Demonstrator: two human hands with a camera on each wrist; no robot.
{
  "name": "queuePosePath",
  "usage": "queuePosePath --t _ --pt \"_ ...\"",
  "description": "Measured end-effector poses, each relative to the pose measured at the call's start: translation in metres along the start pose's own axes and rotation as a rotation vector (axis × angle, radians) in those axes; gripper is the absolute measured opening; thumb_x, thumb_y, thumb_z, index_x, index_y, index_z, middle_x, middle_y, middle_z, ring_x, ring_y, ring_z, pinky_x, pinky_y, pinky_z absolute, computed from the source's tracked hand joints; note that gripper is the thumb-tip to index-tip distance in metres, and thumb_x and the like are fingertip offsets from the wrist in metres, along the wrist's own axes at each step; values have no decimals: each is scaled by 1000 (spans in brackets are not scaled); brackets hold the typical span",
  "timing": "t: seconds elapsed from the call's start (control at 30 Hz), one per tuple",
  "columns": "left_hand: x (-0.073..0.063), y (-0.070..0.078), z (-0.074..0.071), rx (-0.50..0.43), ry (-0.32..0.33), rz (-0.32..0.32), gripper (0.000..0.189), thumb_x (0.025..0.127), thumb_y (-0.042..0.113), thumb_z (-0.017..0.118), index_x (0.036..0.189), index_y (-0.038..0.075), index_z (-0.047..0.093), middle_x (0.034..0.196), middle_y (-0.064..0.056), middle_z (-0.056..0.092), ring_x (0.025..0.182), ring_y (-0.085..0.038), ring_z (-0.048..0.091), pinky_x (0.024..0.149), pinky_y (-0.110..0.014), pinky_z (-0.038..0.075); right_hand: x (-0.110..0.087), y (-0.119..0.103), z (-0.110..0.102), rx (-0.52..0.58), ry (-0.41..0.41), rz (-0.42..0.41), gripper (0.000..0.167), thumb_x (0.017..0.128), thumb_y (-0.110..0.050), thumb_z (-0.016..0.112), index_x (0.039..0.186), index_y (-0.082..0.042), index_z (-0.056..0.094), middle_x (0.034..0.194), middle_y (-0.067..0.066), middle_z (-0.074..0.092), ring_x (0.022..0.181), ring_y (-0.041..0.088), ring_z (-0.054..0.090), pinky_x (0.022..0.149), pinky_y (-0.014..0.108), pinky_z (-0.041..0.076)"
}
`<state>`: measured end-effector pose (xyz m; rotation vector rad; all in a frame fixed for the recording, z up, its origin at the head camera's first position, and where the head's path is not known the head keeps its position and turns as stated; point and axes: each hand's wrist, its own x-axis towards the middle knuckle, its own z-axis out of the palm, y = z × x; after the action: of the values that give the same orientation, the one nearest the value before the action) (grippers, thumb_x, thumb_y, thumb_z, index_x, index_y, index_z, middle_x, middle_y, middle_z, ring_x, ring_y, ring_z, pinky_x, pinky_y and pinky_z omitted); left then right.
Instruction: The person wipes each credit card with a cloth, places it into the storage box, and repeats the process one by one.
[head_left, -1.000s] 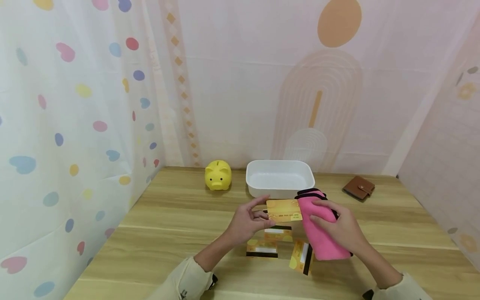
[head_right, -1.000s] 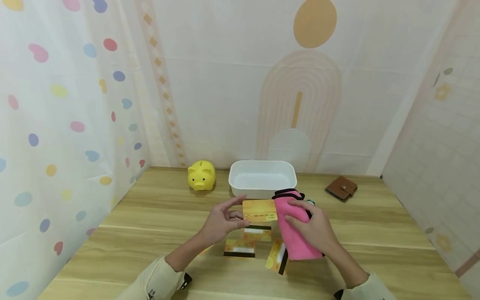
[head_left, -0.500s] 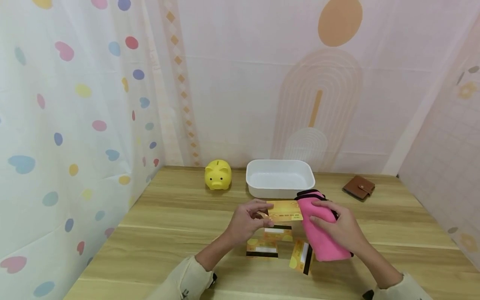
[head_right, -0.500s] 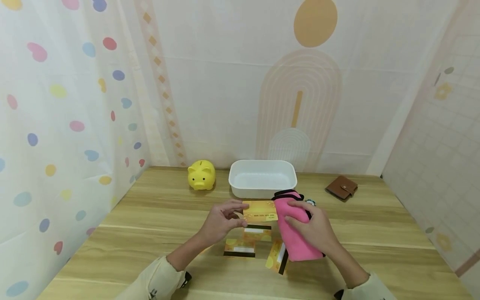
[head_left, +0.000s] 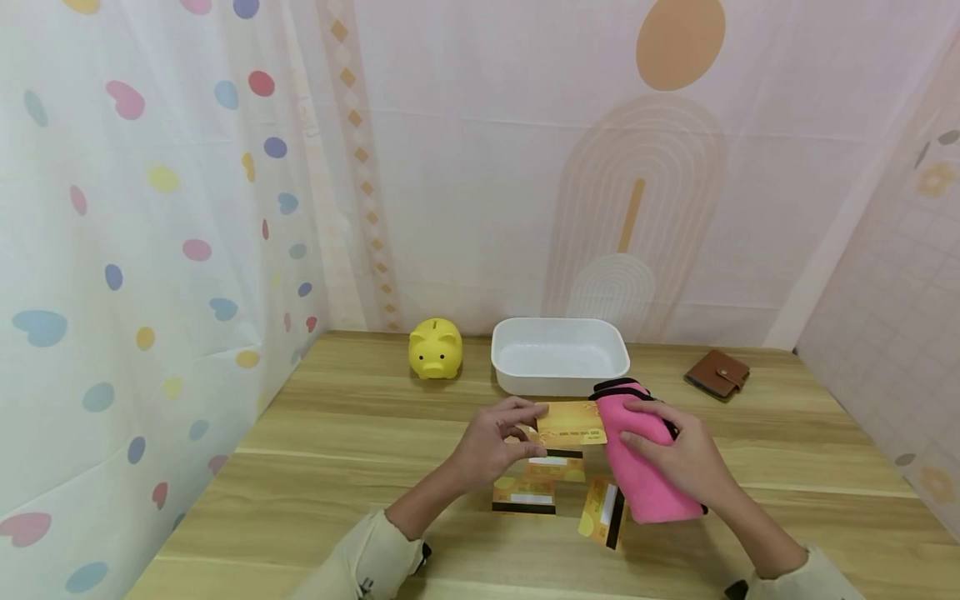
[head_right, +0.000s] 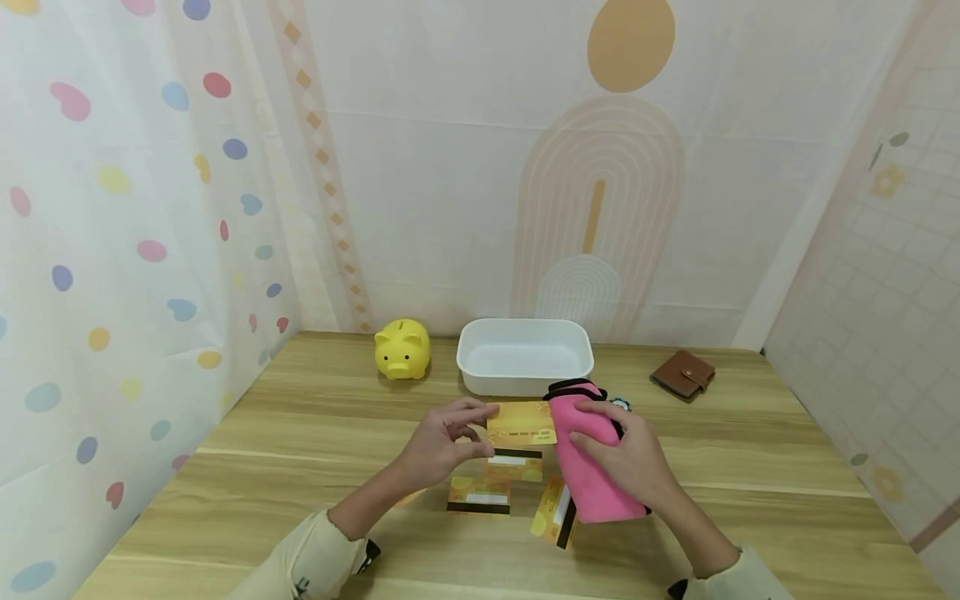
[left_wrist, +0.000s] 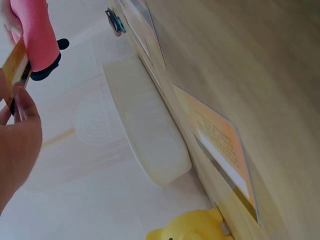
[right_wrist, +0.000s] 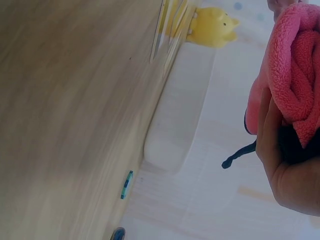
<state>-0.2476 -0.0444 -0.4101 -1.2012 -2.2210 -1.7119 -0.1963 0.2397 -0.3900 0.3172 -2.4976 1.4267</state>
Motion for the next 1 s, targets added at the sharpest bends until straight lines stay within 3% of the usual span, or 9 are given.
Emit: queuePosePath --t 0.23,0.47,0.57,0.67,0.73,0.83,0.9,1.0 --pt "2 -3 3 147 85 94 27 84 9 76 110 1 74 95 -6 70 81 -17 65 65 -25 55 -3 -1 1 44 -21 40 44 87 -22 78 129 -13 65 122 21 64 49 14 58 44 32 52" --pt "5 -7 3 262 134 218 13 95 5 64 105 4 71 83 -4 69 71 -9 64 60 -20 53 -7 -3 3 68 -48 63 45 87 -20 77 130 -15 64 116 23 64 52 18 63 44 35 54" --pt "5 -6 3 356 198 253 9 95 6 64 100 5 72 78 -1 67 68 -8 58 57 -18 47 -8 -5 3 73 -57 68 45 87 -20 77 130 -15 64 112 23 65 52 18 63 44 35 54" --pt "6 -5 3 452 271 269 6 92 9 69 94 8 74 78 2 68 69 -9 54 61 -21 44 -8 -6 3 68 -59 52 45 87 -20 77 130 -14 64 119 22 64 52 17 62 46 35 54" --pt "5 -5 3 504 302 254 4 90 13 72 91 11 75 78 4 66 72 -10 51 63 -23 41 -8 -6 3 64 -58 40 45 87 -20 78 130 -14 64 125 21 63 52 16 62 46 34 54" --pt "4 -5 4 505 313 194 6 89 16 73 89 12 77 83 3 58 79 -13 47 68 -26 38 -8 -8 3 63 -58 30 45 87 -20 77 129 -14 65 128 20 61 52 15 61 47 33 54" --pt "3 -4 4 466 308 134 8 90 18 72 89 12 77 85 2 55 81 -13 46 69 -27 39 -8 -8 2 60 -57 24 44 87 -20 77 129 -14 65 130 19 61 51 15 61 46 33 53" --pt "3 -3 2 345 300 44 12 93 19 69 91 11 77 87 4 63 81 -13 54 69 -26 47 -8 -8 0 54 -52 26 44 88 -21 77 129 -14 65 131 19 61 50 15 61 46 33 53"
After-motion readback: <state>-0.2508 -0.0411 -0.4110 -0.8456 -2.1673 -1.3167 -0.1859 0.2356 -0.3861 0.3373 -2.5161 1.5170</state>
